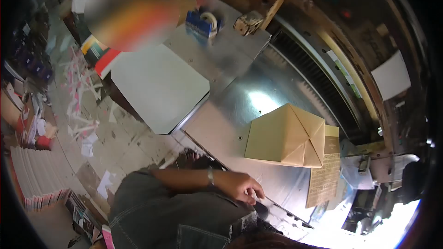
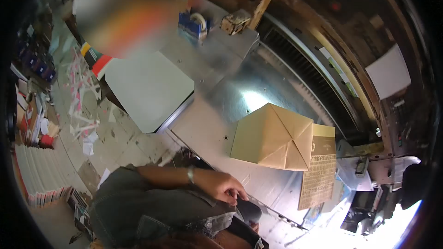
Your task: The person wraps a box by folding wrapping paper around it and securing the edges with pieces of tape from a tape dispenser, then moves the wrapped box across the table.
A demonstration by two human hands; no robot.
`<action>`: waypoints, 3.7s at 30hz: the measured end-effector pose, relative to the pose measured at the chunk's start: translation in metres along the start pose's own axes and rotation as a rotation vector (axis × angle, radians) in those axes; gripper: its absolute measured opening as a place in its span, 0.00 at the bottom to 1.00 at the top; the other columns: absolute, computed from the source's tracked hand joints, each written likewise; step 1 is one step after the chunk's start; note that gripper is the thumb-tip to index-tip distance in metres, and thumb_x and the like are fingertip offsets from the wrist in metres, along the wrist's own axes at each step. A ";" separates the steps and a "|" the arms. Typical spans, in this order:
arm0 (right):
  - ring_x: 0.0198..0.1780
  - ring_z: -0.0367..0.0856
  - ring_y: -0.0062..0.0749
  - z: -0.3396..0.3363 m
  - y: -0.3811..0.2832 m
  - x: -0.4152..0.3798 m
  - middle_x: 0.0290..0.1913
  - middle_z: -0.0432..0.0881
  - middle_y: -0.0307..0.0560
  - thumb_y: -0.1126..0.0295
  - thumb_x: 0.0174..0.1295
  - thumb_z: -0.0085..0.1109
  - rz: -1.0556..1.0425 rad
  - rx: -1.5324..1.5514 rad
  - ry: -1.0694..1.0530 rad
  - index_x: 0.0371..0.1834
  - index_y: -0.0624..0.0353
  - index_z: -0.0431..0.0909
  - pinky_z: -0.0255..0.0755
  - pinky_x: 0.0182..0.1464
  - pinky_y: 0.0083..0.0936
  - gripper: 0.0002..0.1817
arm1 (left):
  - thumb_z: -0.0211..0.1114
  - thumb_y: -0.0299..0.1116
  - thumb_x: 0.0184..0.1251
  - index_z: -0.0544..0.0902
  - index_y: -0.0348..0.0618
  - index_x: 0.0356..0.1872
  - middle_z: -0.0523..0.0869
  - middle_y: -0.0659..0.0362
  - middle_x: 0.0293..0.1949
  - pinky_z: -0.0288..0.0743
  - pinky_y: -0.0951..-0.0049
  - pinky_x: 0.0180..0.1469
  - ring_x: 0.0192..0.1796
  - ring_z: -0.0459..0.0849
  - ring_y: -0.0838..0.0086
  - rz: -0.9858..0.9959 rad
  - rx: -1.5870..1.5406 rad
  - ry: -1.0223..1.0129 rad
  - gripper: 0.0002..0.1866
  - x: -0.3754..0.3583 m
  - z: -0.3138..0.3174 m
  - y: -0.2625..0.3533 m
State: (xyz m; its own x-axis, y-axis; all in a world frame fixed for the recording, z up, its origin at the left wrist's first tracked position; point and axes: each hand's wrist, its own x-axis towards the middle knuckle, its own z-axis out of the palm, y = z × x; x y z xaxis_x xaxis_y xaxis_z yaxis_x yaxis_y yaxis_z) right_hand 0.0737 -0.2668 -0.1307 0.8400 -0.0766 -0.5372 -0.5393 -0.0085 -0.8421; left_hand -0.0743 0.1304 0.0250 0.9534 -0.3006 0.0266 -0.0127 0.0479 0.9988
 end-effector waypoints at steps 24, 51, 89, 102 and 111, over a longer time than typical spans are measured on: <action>0.66 0.78 0.50 0.310 -0.086 -0.004 0.71 0.73 0.64 0.65 0.73 0.60 -0.624 -0.492 -0.059 0.82 0.63 0.54 0.76 0.64 0.46 0.38 | 0.75 0.52 0.68 0.76 0.43 0.74 0.85 0.50 0.67 0.78 0.61 0.68 0.65 0.85 0.61 -0.383 0.451 1.523 0.38 -0.241 -0.402 0.014; 0.48 0.82 0.43 0.266 -0.084 0.007 0.46 0.84 0.59 0.62 0.76 0.56 -0.737 -0.507 0.147 0.55 0.68 0.79 0.77 0.51 0.41 0.18 | 0.81 0.26 0.55 0.80 0.42 0.57 0.89 0.55 0.57 0.78 0.65 0.64 0.57 0.88 0.64 -0.314 0.375 0.841 0.27 -0.136 -0.457 0.015; 0.50 0.86 0.36 0.482 -0.129 -0.094 0.48 0.87 0.53 0.57 0.73 0.65 -0.536 -0.544 -0.753 0.50 0.65 0.85 0.77 0.56 0.32 0.19 | 0.66 0.37 0.79 0.81 0.45 0.62 0.89 0.63 0.50 0.80 0.69 0.55 0.52 0.87 0.76 -0.329 -0.647 0.755 0.17 -0.060 -0.203 0.031; 0.60 0.84 0.42 0.465 -0.128 -0.110 0.59 0.84 0.58 0.67 0.66 0.71 -0.648 -0.468 -0.696 0.48 0.63 0.87 0.76 0.63 0.33 0.12 | 0.53 0.56 0.83 0.82 0.42 0.63 0.90 0.54 0.58 0.75 0.64 0.62 0.57 0.87 0.69 -0.195 -1.242 0.908 0.28 -0.025 -0.150 0.010; 0.70 0.78 0.42 0.410 -0.118 -0.132 0.69 0.78 0.59 0.72 0.68 0.67 -0.641 -0.398 -0.662 0.45 0.63 0.87 0.73 0.67 0.34 0.07 | 0.56 0.54 0.83 0.82 0.39 0.62 0.90 0.55 0.57 0.76 0.65 0.66 0.58 0.87 0.68 -0.245 -1.249 0.858 0.27 -0.023 -0.129 0.006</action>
State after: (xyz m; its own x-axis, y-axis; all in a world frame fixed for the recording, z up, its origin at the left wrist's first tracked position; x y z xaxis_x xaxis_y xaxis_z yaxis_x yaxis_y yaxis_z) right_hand 0.0504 0.1531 0.0197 0.7776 0.6286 -0.0083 0.1481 -0.1960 -0.9694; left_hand -0.0571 0.2604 0.0247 0.7809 0.1813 -0.5977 0.0010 0.9566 0.2915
